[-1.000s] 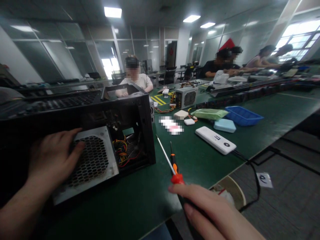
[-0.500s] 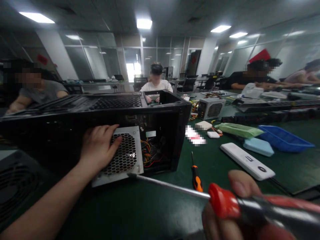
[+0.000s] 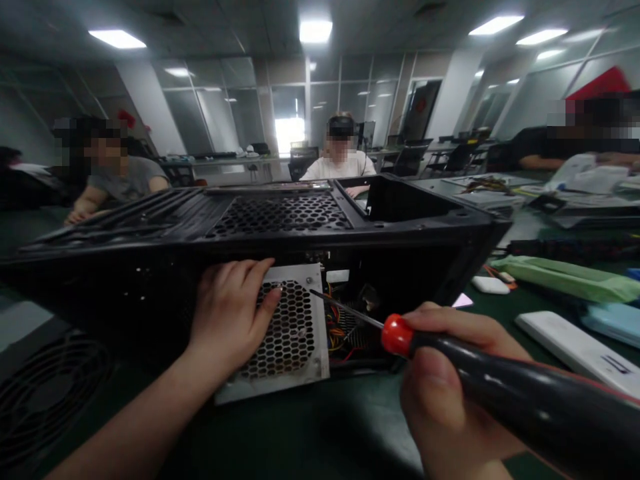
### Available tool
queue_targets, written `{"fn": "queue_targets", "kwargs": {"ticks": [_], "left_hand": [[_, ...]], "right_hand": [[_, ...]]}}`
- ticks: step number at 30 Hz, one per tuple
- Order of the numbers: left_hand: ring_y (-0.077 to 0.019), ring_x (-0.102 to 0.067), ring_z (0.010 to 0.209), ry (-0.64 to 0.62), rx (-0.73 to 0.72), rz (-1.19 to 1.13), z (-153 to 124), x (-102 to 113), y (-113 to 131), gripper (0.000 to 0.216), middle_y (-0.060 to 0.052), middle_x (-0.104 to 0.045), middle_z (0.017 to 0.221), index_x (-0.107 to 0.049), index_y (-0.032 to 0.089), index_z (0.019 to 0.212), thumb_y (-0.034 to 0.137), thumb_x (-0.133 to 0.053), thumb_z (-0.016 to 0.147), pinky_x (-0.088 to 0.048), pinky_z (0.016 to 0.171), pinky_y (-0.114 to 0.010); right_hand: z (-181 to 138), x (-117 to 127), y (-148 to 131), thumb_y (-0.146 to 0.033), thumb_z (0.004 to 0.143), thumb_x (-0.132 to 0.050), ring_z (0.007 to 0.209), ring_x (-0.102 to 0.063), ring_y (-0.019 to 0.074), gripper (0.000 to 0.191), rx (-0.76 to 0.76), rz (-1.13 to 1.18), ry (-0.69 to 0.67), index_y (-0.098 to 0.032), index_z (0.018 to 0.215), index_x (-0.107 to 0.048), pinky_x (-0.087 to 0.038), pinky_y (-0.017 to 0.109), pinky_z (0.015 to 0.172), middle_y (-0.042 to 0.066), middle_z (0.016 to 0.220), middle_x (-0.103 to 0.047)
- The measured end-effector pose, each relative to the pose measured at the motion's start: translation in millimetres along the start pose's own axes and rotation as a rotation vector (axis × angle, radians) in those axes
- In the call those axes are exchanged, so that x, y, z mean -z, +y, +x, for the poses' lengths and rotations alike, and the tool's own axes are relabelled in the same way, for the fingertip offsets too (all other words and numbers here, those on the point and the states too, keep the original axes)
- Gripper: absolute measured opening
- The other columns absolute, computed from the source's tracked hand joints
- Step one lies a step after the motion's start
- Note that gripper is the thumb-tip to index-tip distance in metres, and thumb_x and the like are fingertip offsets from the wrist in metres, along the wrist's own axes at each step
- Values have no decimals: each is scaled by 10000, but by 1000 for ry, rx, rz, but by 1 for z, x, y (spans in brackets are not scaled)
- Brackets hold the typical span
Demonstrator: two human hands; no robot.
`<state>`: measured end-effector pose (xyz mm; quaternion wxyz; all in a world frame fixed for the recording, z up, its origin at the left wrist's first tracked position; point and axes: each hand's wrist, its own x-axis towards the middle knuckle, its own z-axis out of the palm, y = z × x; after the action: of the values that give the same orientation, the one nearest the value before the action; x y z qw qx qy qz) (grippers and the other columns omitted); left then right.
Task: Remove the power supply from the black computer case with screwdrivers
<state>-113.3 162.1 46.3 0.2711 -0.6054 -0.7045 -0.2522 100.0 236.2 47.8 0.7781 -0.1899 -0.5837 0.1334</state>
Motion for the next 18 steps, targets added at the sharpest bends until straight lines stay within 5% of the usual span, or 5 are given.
{"fn": "queue_targets", "kwargs": {"ticks": [18], "left_hand": [[-336, -640, 1013, 24, -32, 7, 0, 1, -1, 510, -181, -725, 1101, -679, 98, 1264, 430, -361, 1042, -466, 960, -563]], "right_hand": [[-7, -7, 11, -532, 786, -756, 463, -512, 137, 292, 64, -125, 20, -247, 725, -741, -316, 305, 400, -4, 650, -692]]}}
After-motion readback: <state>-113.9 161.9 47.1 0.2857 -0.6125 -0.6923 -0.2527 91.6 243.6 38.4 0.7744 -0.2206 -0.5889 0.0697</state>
